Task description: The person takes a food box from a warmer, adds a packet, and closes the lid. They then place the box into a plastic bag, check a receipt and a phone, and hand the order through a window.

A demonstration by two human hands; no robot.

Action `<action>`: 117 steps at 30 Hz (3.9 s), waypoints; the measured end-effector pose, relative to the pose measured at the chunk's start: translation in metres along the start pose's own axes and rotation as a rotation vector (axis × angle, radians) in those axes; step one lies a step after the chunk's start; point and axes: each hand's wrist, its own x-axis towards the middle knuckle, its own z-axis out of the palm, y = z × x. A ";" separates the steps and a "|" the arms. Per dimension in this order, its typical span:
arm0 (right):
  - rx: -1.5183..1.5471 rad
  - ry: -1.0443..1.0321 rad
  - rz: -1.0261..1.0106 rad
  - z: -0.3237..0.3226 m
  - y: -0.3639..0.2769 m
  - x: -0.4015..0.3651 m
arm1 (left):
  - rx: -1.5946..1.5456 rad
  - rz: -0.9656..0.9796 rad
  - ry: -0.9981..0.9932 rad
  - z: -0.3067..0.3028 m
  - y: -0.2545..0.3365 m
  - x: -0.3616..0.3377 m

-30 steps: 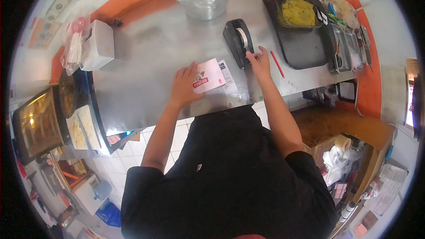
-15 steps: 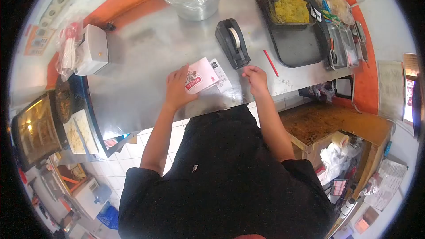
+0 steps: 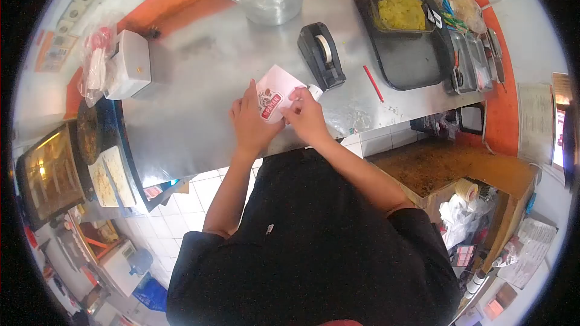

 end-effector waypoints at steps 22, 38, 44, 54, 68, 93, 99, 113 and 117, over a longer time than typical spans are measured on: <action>-0.013 0.395 -0.043 -0.047 0.158 -0.002 | -0.704 -0.214 -0.236 0.023 -0.040 -0.017; 1.089 0.764 0.329 -0.246 0.211 -0.353 | -0.255 1.118 -0.863 0.141 0.283 -0.169; 0.930 0.950 0.205 -0.339 0.284 -0.527 | -0.242 1.455 -0.983 0.264 0.424 -0.327; 0.752 1.476 0.298 -0.448 0.390 -0.560 | 0.007 1.586 -0.995 0.388 0.569 -0.402; 1.063 1.479 0.295 -0.398 0.304 -0.692 | 0.346 1.816 -0.822 0.580 0.807 -0.581; 0.823 1.574 -0.245 -0.460 0.251 -0.864 | -0.651 2.102 -1.294 0.247 0.726 -0.676; 0.713 1.509 -0.148 -0.443 0.231 -0.941 | -0.693 1.089 -1.550 0.307 0.665 -0.697; 1.058 1.722 -0.287 -0.387 0.221 -1.029 | -0.473 0.057 -2.401 0.308 0.621 -0.768; 0.895 1.760 -0.226 -0.372 0.233 -1.059 | -0.348 -0.353 -2.478 0.356 0.612 -0.743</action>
